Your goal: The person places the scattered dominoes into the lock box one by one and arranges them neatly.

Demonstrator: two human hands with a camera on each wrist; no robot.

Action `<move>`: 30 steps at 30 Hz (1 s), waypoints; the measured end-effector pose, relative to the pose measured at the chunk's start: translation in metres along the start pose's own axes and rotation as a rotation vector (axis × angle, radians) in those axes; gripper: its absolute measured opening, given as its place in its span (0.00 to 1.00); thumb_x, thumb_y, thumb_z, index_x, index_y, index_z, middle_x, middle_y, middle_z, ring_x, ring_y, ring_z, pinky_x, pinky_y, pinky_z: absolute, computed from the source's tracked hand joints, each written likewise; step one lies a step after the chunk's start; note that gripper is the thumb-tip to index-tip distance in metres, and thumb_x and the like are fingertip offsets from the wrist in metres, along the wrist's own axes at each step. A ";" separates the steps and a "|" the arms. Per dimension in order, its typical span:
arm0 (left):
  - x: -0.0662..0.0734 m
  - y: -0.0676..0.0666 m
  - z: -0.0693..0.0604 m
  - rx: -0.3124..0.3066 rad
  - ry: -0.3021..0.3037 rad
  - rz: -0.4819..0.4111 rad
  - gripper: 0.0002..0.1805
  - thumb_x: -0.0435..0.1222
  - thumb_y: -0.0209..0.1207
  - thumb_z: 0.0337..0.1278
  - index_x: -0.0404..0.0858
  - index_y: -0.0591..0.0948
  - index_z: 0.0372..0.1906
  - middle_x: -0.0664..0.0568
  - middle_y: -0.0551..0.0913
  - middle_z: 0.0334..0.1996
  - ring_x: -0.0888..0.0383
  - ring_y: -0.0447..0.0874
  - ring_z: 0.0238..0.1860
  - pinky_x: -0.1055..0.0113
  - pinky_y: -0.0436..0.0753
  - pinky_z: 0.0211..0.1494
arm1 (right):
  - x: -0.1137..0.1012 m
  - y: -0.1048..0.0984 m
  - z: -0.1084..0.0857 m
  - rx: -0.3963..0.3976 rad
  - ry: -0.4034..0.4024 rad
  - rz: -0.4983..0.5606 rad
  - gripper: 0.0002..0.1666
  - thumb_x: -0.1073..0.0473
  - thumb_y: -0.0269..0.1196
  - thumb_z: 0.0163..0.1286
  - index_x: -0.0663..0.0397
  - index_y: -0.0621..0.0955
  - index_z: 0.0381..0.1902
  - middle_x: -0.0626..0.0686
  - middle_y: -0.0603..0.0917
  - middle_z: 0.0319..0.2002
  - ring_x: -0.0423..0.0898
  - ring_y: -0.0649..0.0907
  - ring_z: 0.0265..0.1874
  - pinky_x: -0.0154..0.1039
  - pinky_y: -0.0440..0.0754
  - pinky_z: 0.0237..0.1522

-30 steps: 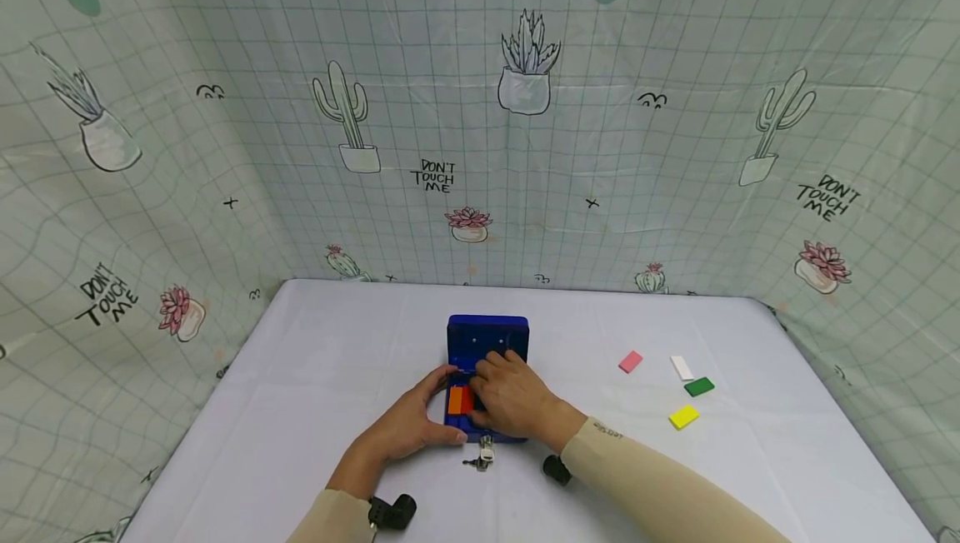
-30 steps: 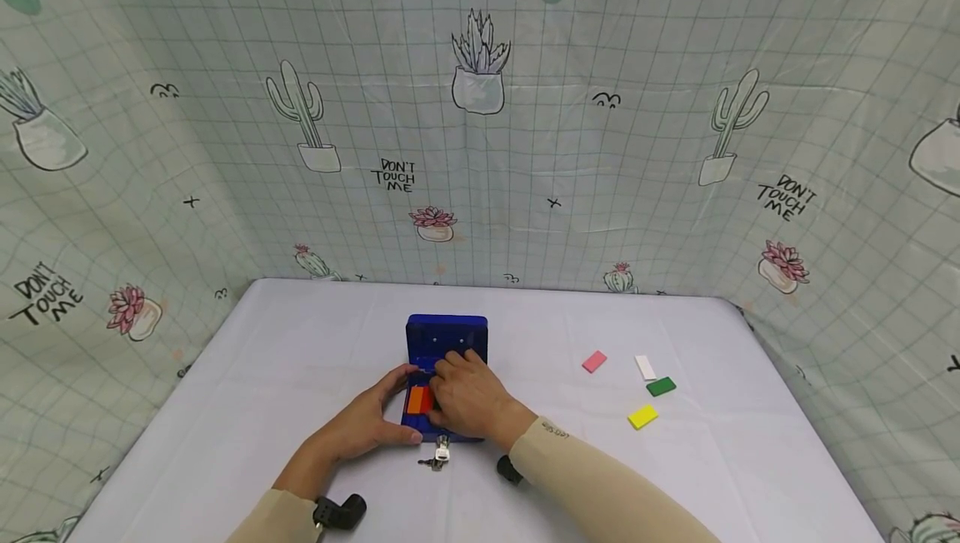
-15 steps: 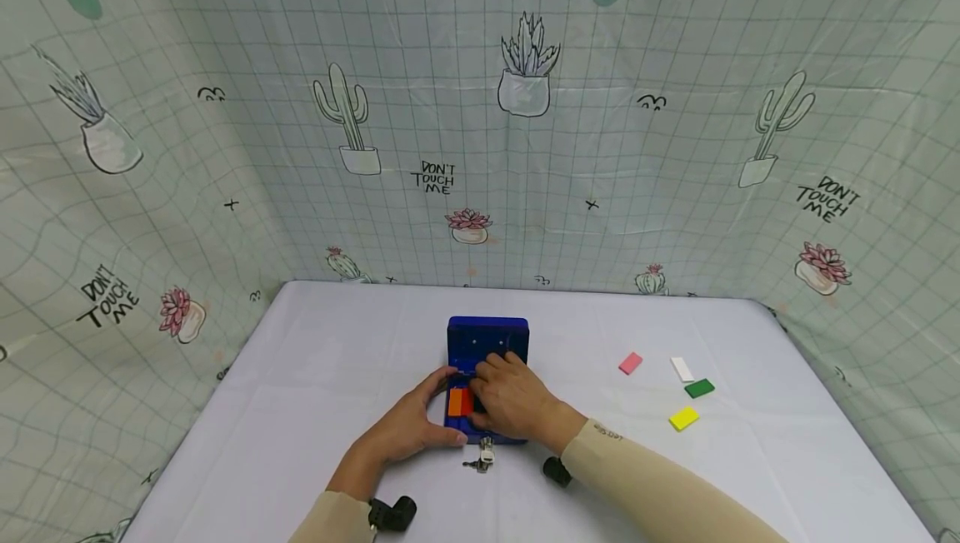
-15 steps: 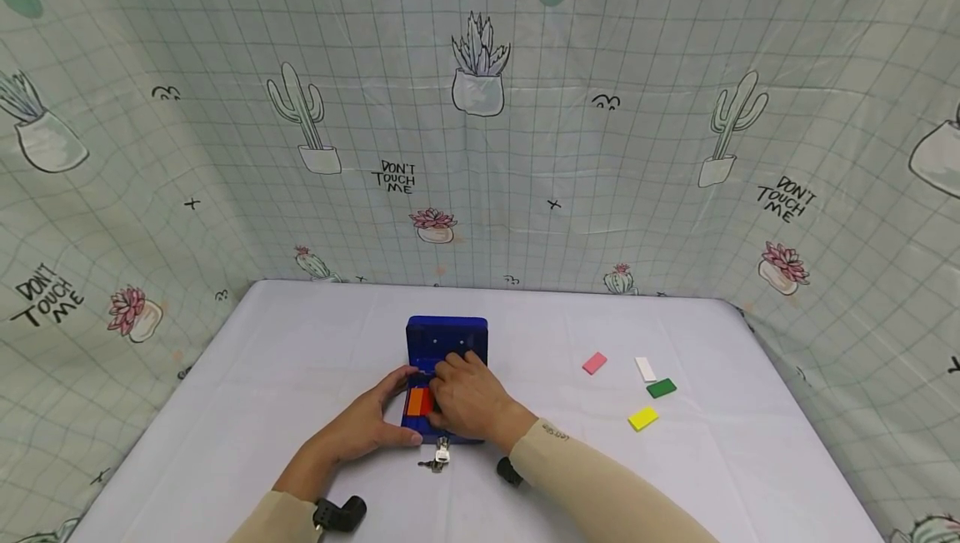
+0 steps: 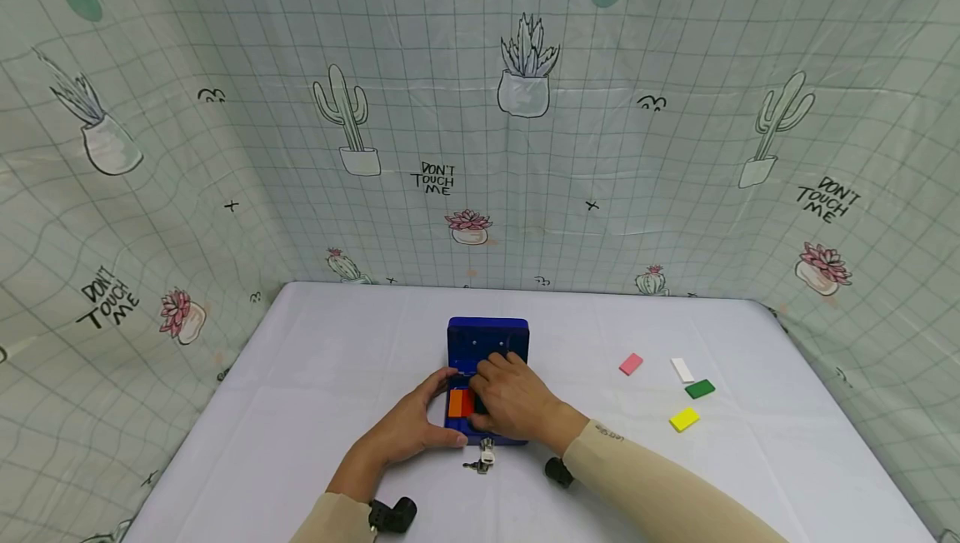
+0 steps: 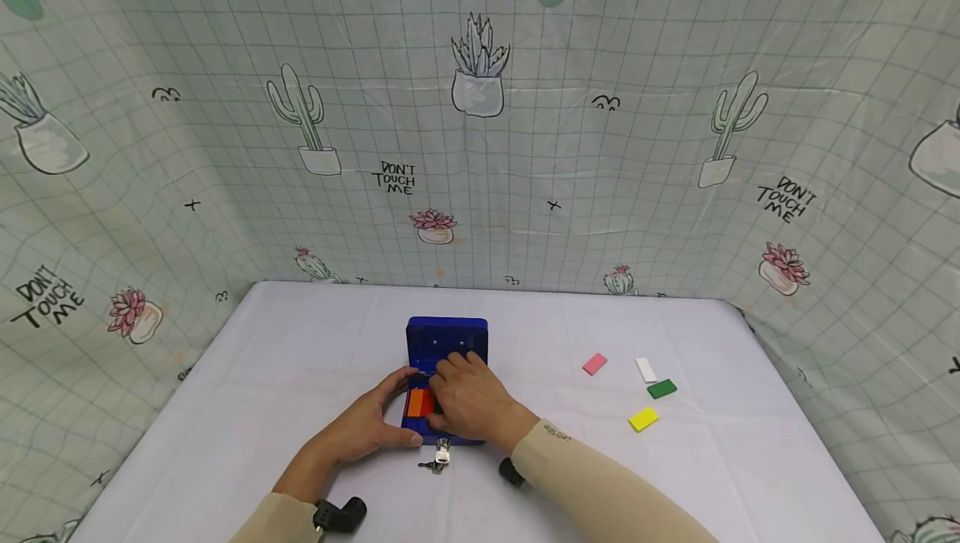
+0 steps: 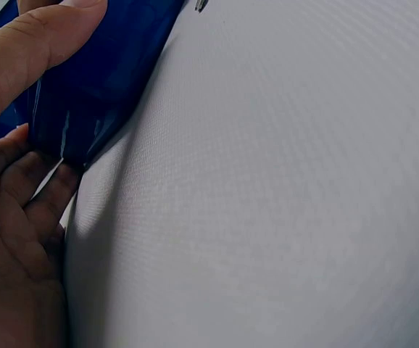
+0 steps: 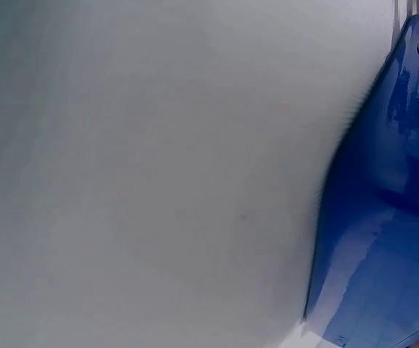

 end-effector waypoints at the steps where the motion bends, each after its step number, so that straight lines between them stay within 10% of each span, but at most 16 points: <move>1: 0.000 0.000 0.000 -0.001 0.000 -0.001 0.58 0.48 0.82 0.47 0.49 0.62 0.83 0.42 0.64 0.81 0.37 0.56 0.83 0.29 0.53 0.81 | 0.000 -0.001 -0.001 0.005 0.000 0.002 0.30 0.28 0.66 0.68 0.47 0.87 0.47 0.46 0.83 0.40 0.46 0.78 0.41 0.39 0.72 0.41; 18: 0.001 0.001 0.002 0.006 -0.002 0.003 0.58 0.48 0.82 0.44 0.50 0.63 0.82 0.44 0.66 0.81 0.38 0.59 0.82 0.29 0.54 0.81 | 0.028 -0.027 -0.033 0.177 0.056 0.040 0.24 0.37 0.67 0.71 0.49 0.82 0.48 0.48 0.80 0.38 0.47 0.74 0.39 0.39 0.71 0.40; 30: -0.001 0.001 0.001 0.027 -0.038 0.027 0.59 0.47 0.83 0.43 0.50 0.63 0.82 0.43 0.65 0.81 0.37 0.58 0.82 0.29 0.55 0.80 | 0.097 -0.040 -0.092 0.249 0.159 0.007 0.21 0.43 0.70 0.67 0.54 0.82 0.45 0.50 0.82 0.37 0.49 0.77 0.38 0.43 0.72 0.39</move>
Point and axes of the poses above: each hand's wrist, its own z-axis towards the middle knuckle, its own y-axis out of the palm, x = y × z, the point moved 10 cm from there along z, towards the middle knuckle
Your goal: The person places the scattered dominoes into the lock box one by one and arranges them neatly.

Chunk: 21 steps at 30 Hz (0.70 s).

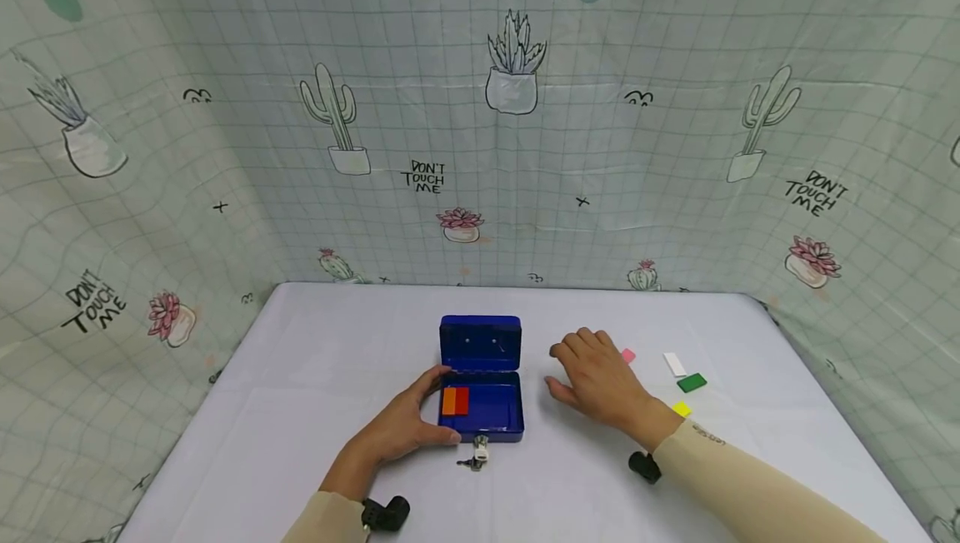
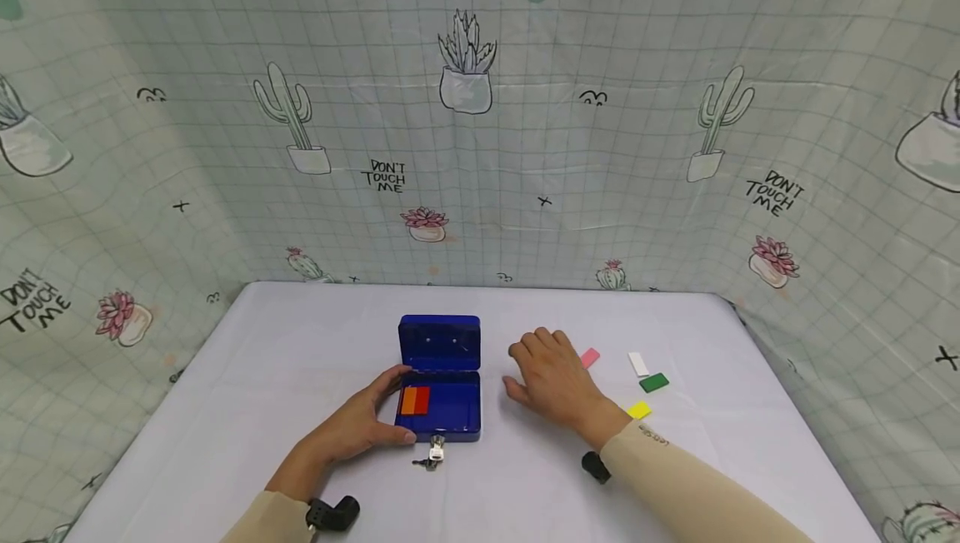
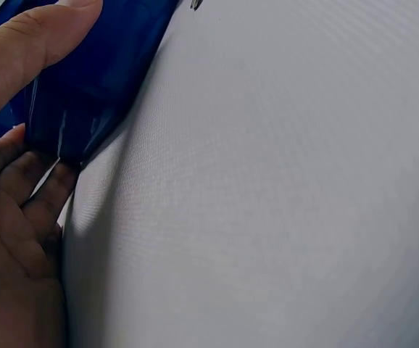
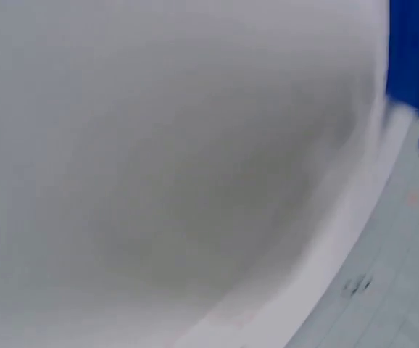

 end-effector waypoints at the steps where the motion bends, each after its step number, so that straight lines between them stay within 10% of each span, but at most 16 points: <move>1: 0.000 0.000 0.000 0.000 -0.001 0.001 0.59 0.47 0.83 0.43 0.50 0.63 0.82 0.43 0.65 0.81 0.37 0.59 0.82 0.29 0.55 0.80 | 0.009 0.001 -0.005 0.000 0.014 -0.010 0.21 0.44 0.70 0.67 0.54 0.82 0.45 0.51 0.82 0.37 0.50 0.77 0.37 0.43 0.72 0.39; 10: 0.001 0.000 0.001 0.006 0.007 -0.008 0.59 0.46 0.83 0.44 0.50 0.63 0.82 0.43 0.65 0.81 0.37 0.58 0.82 0.29 0.55 0.81 | 0.087 0.012 -0.051 -0.122 0.200 -0.050 0.28 0.45 0.72 0.63 0.62 0.81 0.49 0.57 0.82 0.41 0.57 0.78 0.41 0.53 0.75 0.43; 21: -0.002 0.001 0.000 0.007 -0.013 -0.031 0.60 0.46 0.84 0.42 0.51 0.63 0.82 0.43 0.65 0.81 0.37 0.58 0.82 0.29 0.55 0.80 | 0.113 0.026 -0.073 -0.265 0.270 -0.070 0.27 0.42 0.70 0.65 0.61 0.80 0.42 0.55 0.77 0.36 0.56 0.75 0.40 0.53 0.72 0.42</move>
Point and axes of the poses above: each hand's wrist, its own z-axis towards the middle knuckle, its own y-axis out of the palm, x = y × z, the point moved 10 cm from there along z, towards the middle knuckle
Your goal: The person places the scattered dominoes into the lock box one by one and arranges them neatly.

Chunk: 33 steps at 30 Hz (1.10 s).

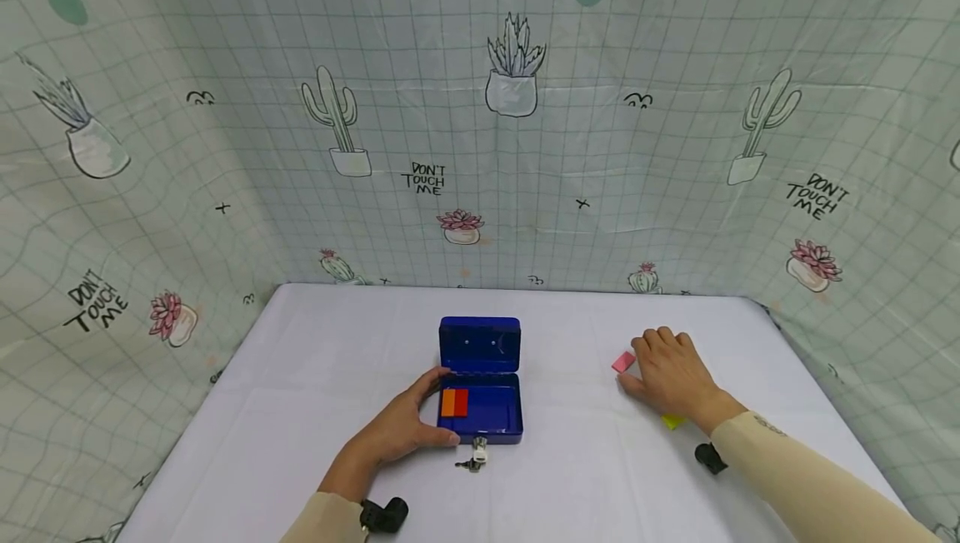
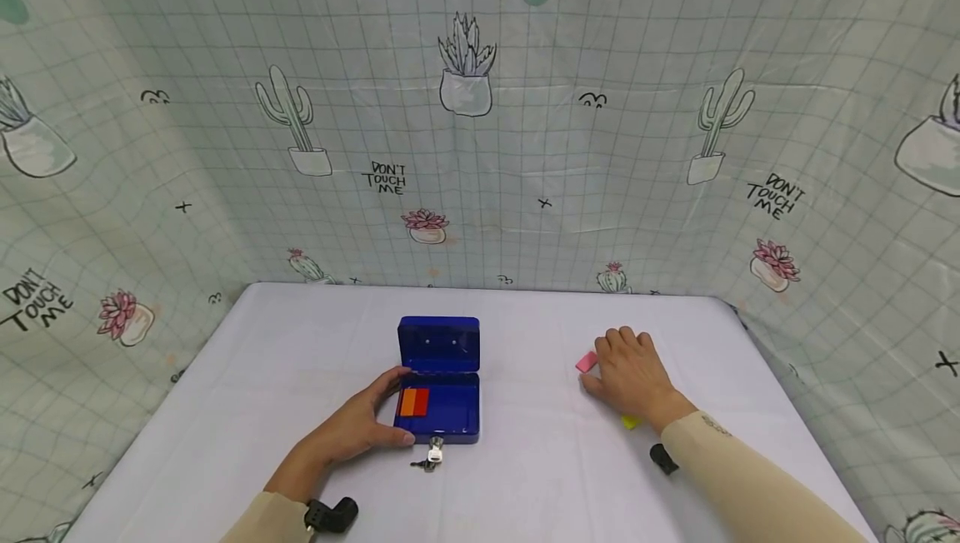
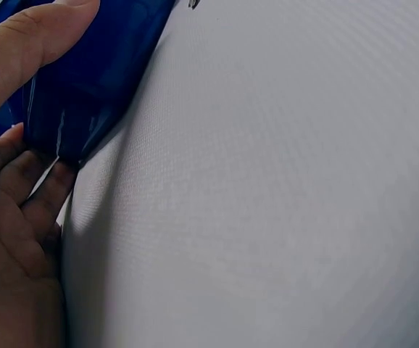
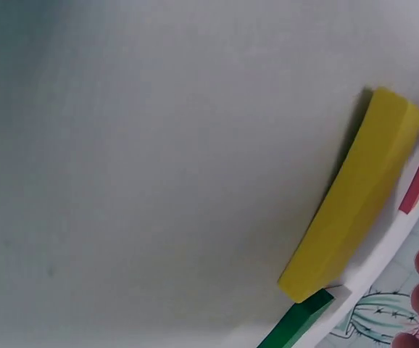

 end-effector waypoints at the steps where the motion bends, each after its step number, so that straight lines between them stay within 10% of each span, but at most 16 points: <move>1: 0.000 0.000 0.000 0.001 -0.002 -0.001 0.60 0.46 0.84 0.42 0.51 0.63 0.82 0.43 0.65 0.81 0.37 0.58 0.82 0.29 0.55 0.80 | 0.001 0.002 0.001 -0.010 0.000 -0.001 0.27 0.41 0.70 0.66 0.61 0.80 0.42 0.55 0.78 0.36 0.56 0.75 0.40 0.54 0.73 0.43; 16: -0.001 0.000 -0.001 0.007 -0.010 0.018 0.60 0.47 0.84 0.42 0.51 0.63 0.82 0.43 0.65 0.81 0.37 0.59 0.82 0.28 0.55 0.80 | 0.002 0.015 0.005 -0.023 -0.031 -0.008 0.24 0.41 0.68 0.69 0.57 0.80 0.35 0.51 0.74 0.29 0.53 0.74 0.35 0.50 0.71 0.39; 33: 0.001 0.000 -0.001 0.011 -0.003 -0.010 0.60 0.45 0.84 0.41 0.50 0.63 0.82 0.42 0.66 0.81 0.35 0.59 0.82 0.26 0.54 0.79 | -0.006 0.018 0.003 -0.120 -0.097 0.114 0.20 0.48 0.66 0.71 0.59 0.84 0.49 0.54 0.83 0.44 0.51 0.75 0.43 0.51 0.78 0.47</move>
Point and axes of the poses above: each hand's wrist, its own z-axis towards the middle knuckle, its own y-axis out of the palm, x = y × z, the point moved 10 cm from there along z, towards the middle knuckle
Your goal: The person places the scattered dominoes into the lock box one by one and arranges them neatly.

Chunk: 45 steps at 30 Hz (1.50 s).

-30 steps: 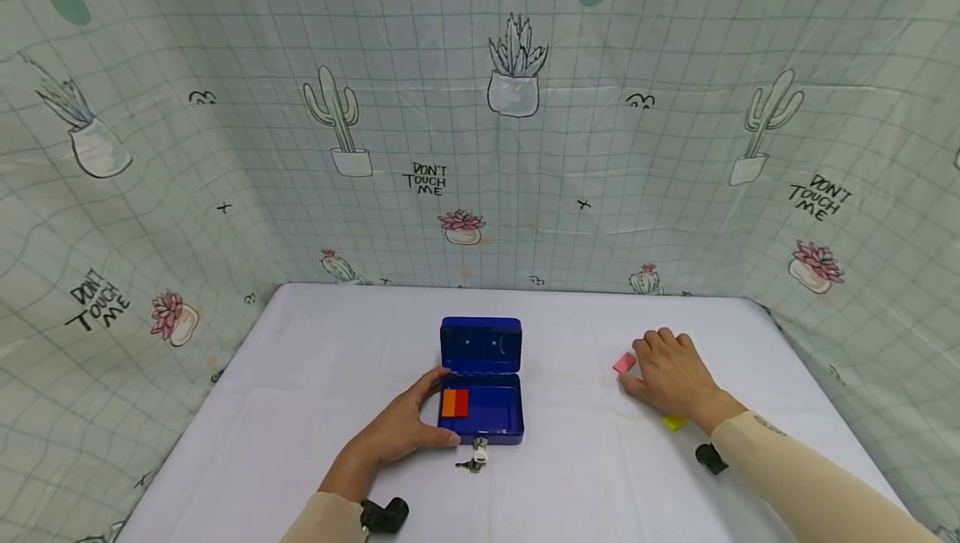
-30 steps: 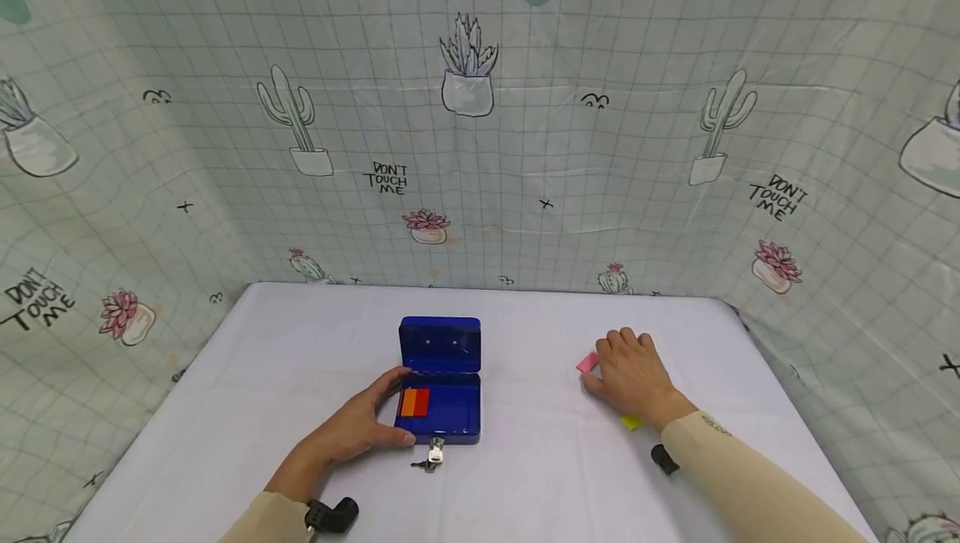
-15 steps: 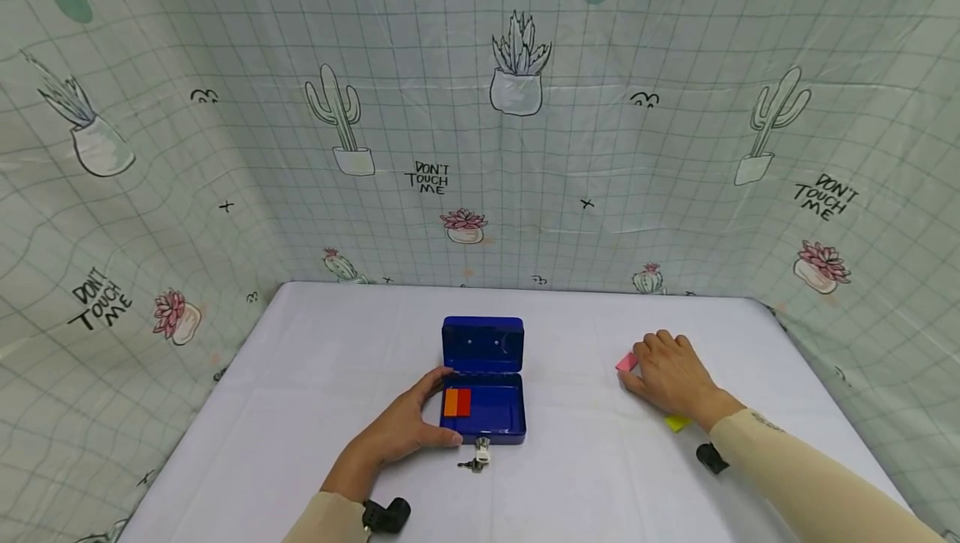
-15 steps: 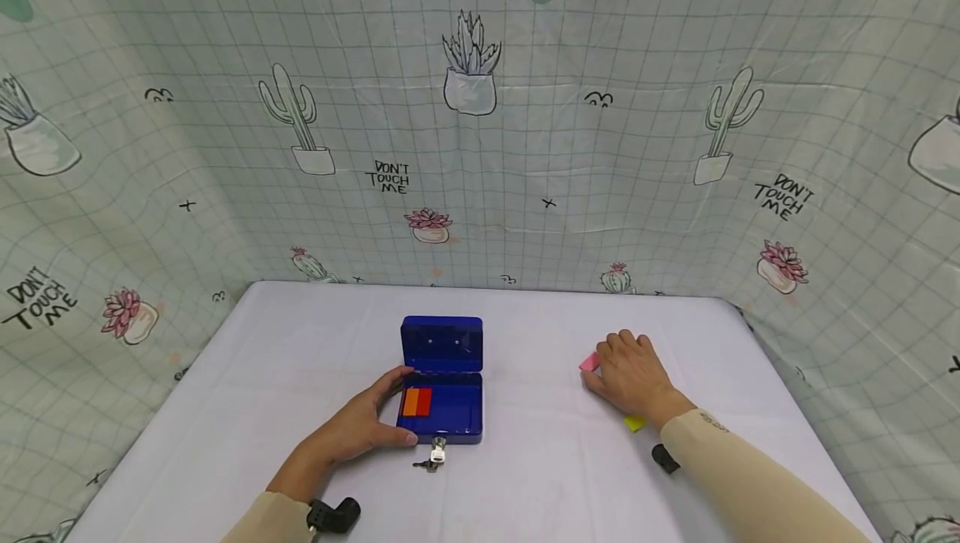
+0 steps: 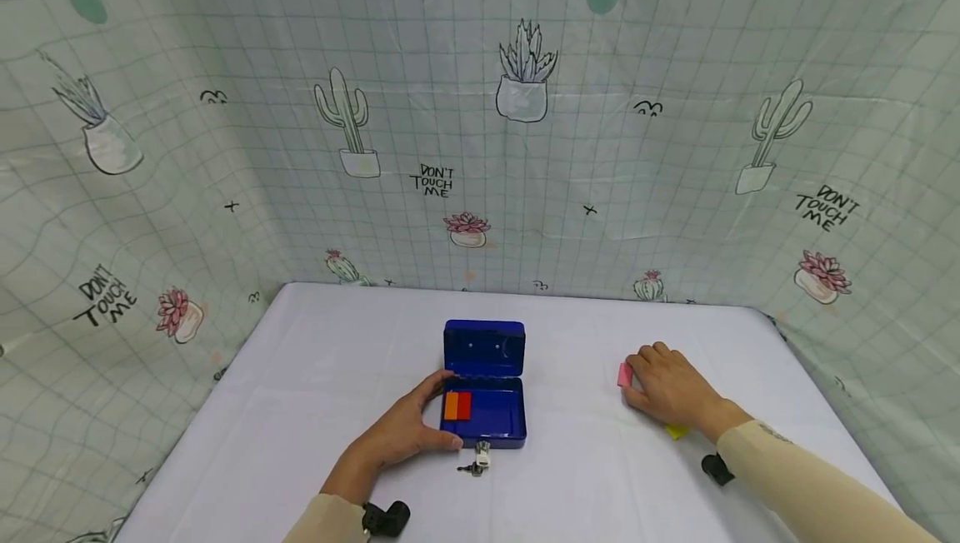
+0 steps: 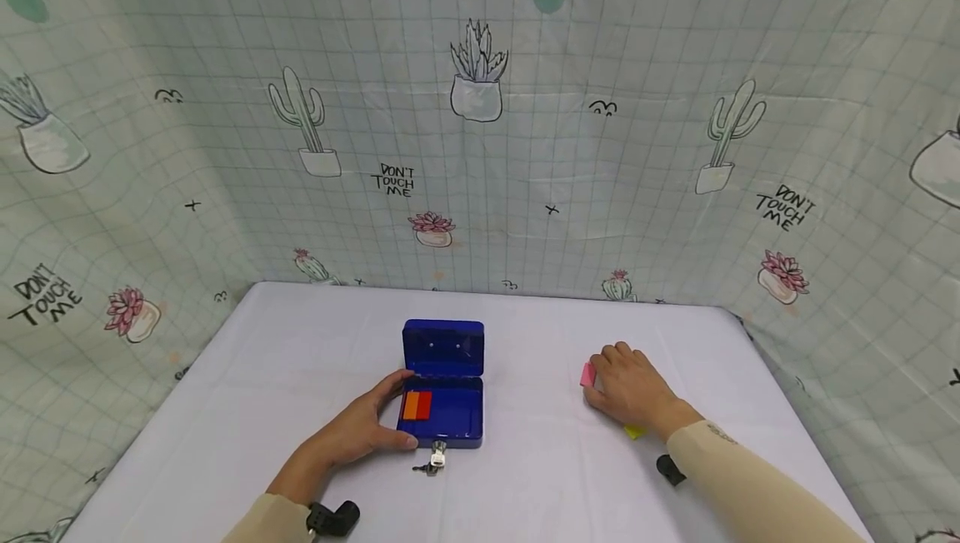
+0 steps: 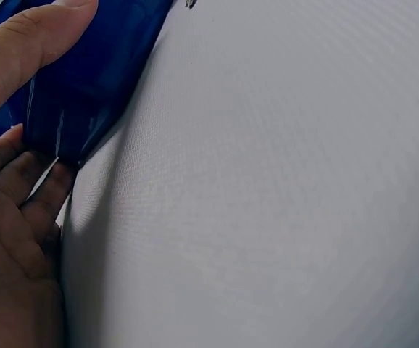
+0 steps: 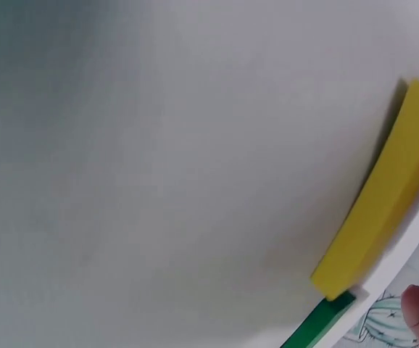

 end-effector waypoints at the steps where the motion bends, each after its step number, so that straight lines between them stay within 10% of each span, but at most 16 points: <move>1: 0.000 0.001 0.000 -0.002 0.000 0.001 0.60 0.46 0.84 0.41 0.50 0.63 0.82 0.42 0.66 0.81 0.35 0.59 0.82 0.26 0.54 0.79 | 0.001 0.000 -0.001 -0.001 0.001 0.000 0.21 0.47 0.66 0.71 0.59 0.84 0.49 0.54 0.83 0.44 0.52 0.75 0.43 0.52 0.79 0.47; 45: -0.003 0.000 0.000 -0.004 0.006 0.031 0.60 0.48 0.83 0.42 0.52 0.63 0.82 0.44 0.65 0.81 0.37 0.58 0.82 0.27 0.55 0.79 | -0.025 -0.025 0.007 0.212 -0.059 -0.055 0.23 0.46 0.72 0.62 0.58 0.81 0.43 0.53 0.79 0.37 0.51 0.75 0.38 0.46 0.72 0.42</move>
Point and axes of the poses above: each hand's wrist, its own z-axis towards the middle knuckle, its own y-axis out of the palm, x = y × z, the point moved 10 cm from there along z, towards the middle knuckle
